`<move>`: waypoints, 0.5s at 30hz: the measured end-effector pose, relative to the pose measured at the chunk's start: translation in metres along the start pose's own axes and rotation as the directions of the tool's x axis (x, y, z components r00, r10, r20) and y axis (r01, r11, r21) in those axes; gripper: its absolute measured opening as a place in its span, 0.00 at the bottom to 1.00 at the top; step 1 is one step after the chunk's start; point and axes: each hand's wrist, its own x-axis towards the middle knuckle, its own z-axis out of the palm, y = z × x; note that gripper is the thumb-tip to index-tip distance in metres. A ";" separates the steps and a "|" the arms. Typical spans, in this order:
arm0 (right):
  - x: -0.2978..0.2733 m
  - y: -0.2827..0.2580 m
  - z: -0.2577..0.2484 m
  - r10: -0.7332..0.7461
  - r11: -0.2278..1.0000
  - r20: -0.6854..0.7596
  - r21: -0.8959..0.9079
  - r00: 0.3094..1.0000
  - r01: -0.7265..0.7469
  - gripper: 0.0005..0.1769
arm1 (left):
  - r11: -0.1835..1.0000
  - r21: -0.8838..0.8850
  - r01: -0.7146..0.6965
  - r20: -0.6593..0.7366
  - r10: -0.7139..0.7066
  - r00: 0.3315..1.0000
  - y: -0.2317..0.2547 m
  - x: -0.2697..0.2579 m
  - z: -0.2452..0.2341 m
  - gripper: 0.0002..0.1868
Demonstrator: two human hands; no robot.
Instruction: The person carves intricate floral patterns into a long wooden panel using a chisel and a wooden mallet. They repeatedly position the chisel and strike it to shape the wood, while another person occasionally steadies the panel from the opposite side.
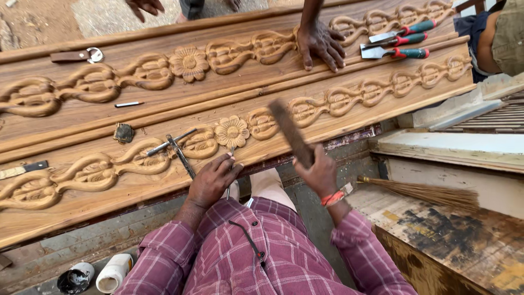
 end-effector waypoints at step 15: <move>-0.045 -0.065 -0.012 -0.533 0.846 0.211 0.161 0.819 0.509 0.30 | 0.995 0.094 -0.020 -0.038 0.024 0.999 -0.007 -0.009 0.032 0.28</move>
